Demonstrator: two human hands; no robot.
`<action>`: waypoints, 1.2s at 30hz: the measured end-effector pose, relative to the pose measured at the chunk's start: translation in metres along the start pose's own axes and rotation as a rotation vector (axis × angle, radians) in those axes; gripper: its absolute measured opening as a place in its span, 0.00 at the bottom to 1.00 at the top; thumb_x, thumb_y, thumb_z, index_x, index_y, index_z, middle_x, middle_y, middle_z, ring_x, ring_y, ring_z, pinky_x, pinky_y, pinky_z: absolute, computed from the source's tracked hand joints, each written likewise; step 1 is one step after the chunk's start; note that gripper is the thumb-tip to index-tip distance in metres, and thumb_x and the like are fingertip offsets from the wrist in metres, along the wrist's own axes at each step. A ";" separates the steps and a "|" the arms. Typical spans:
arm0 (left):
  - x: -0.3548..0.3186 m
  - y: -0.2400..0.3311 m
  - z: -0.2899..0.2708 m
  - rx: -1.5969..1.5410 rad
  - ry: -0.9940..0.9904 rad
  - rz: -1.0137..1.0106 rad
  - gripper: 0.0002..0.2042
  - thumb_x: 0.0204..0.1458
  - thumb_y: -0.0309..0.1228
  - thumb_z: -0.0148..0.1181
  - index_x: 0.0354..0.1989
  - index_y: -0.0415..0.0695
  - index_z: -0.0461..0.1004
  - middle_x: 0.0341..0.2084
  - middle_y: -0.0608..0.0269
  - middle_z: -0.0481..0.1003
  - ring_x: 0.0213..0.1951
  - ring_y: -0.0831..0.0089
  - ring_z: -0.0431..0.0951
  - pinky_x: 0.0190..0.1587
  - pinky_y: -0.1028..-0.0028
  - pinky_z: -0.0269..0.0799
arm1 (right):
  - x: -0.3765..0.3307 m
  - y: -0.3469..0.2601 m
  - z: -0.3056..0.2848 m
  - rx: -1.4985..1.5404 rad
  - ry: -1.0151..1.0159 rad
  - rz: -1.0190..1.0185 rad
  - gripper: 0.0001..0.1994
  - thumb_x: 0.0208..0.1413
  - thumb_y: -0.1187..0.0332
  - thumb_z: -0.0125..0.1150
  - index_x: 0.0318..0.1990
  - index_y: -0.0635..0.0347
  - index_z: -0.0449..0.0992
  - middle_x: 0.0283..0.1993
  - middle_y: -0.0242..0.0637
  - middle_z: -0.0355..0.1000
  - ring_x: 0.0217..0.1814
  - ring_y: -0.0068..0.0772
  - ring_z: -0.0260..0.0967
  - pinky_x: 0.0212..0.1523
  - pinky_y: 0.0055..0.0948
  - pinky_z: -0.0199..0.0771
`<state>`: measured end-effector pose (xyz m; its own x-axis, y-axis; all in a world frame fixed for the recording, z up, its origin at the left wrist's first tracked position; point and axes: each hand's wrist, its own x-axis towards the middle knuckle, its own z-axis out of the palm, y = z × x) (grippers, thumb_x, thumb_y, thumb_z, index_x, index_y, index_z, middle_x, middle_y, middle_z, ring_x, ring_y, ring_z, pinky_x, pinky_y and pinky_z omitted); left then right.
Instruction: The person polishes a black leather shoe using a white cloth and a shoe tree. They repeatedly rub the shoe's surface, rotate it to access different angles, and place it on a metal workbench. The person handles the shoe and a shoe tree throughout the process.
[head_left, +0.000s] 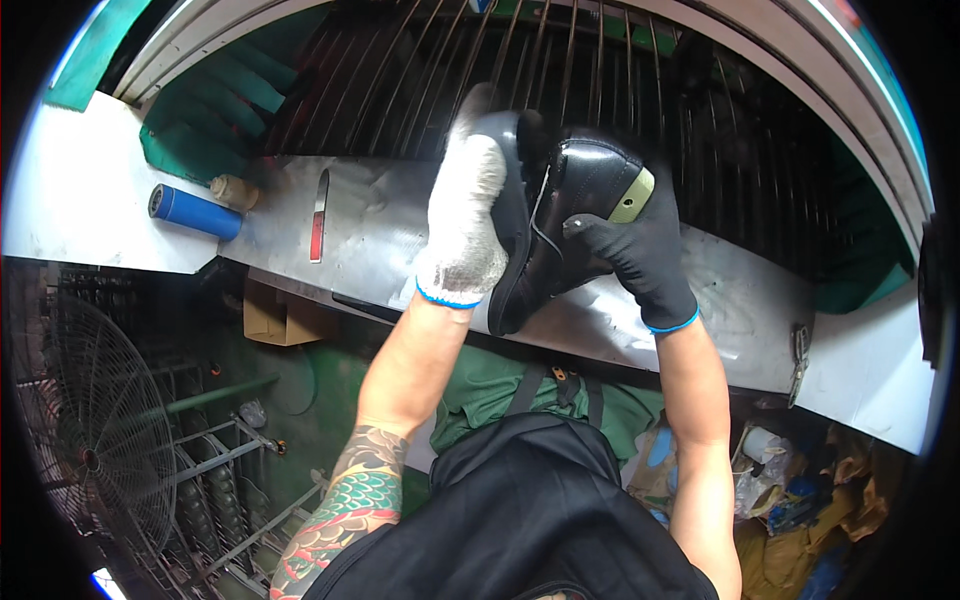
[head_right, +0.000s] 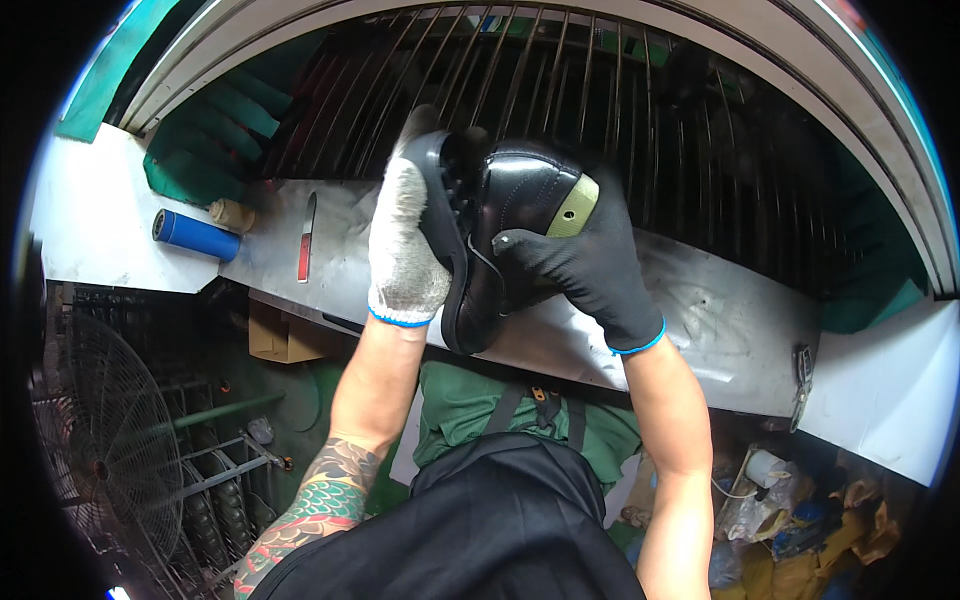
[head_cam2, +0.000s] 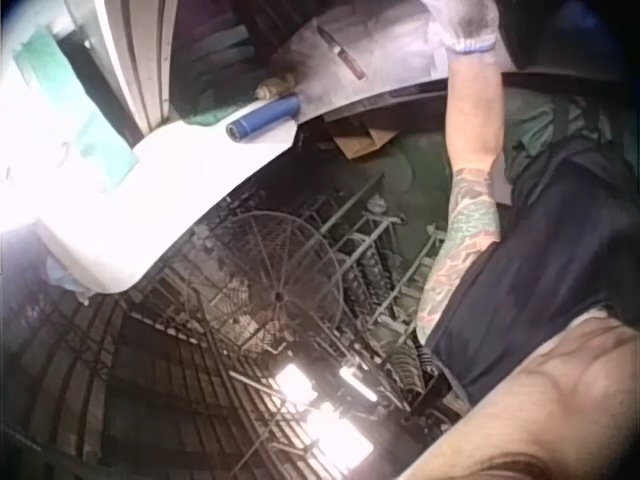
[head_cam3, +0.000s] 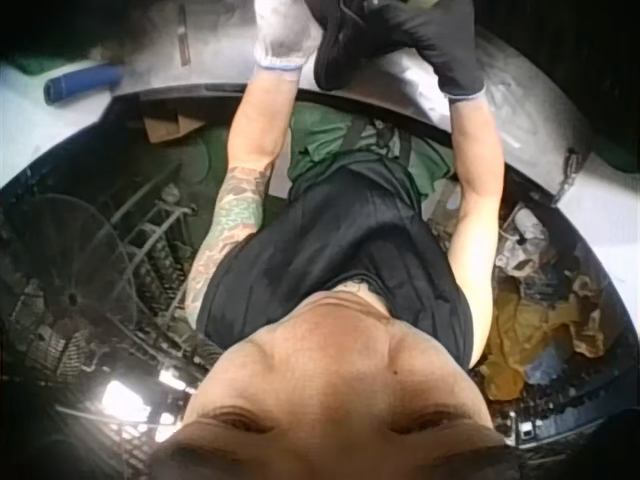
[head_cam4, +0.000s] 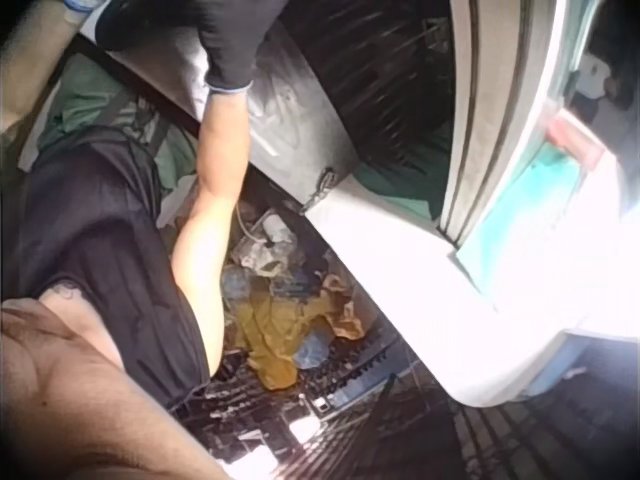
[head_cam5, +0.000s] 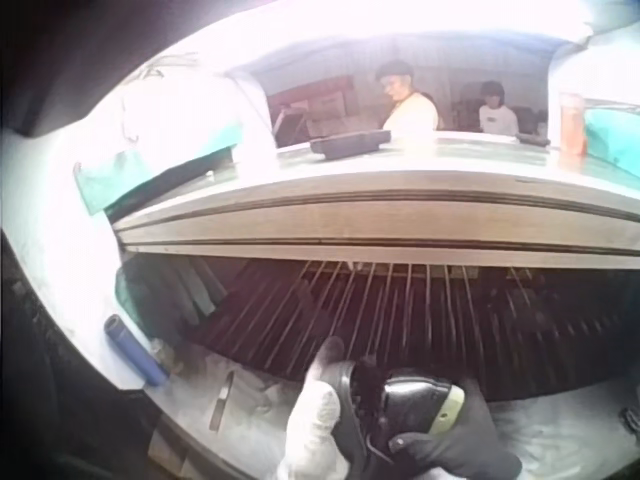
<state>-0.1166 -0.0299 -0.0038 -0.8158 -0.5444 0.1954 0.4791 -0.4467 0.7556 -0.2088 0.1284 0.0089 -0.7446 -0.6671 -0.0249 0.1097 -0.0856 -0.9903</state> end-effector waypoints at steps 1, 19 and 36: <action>0.002 0.003 -0.001 0.015 -0.041 -0.044 0.36 0.69 0.48 0.57 0.79 0.46 0.53 0.62 0.54 0.74 0.61 0.64 0.76 0.64 0.63 0.72 | 0.000 -0.002 0.001 0.002 0.012 -0.025 0.45 0.41 0.77 0.85 0.68 0.63 0.62 0.57 0.41 0.76 0.54 0.30 0.79 0.54 0.33 0.84; -0.040 0.074 0.010 0.763 -0.391 0.376 0.40 0.60 0.57 0.63 0.71 0.39 0.64 0.61 0.36 0.73 0.62 0.48 0.76 0.66 0.51 0.71 | -0.041 -0.012 0.017 -0.249 -0.268 -0.825 0.41 0.42 0.67 0.86 0.65 0.61 0.70 0.65 0.57 0.73 0.66 0.60 0.74 0.64 0.47 0.76; -0.121 0.075 0.007 0.252 -0.066 0.250 0.19 0.46 0.38 0.67 0.42 0.36 0.83 0.49 0.40 0.80 0.58 0.46 0.77 0.66 0.49 0.70 | -0.076 -0.023 0.045 -0.526 -0.436 -0.704 0.28 0.51 0.68 0.72 0.61 0.66 0.74 0.57 0.54 0.77 0.58 0.56 0.79 0.57 0.47 0.82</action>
<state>0.0158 0.0069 0.0339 -0.7065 -0.5642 0.4273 0.5782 -0.1120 0.8082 -0.1253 0.1474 0.0397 -0.2071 -0.8140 0.5427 -0.6525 -0.2984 -0.6966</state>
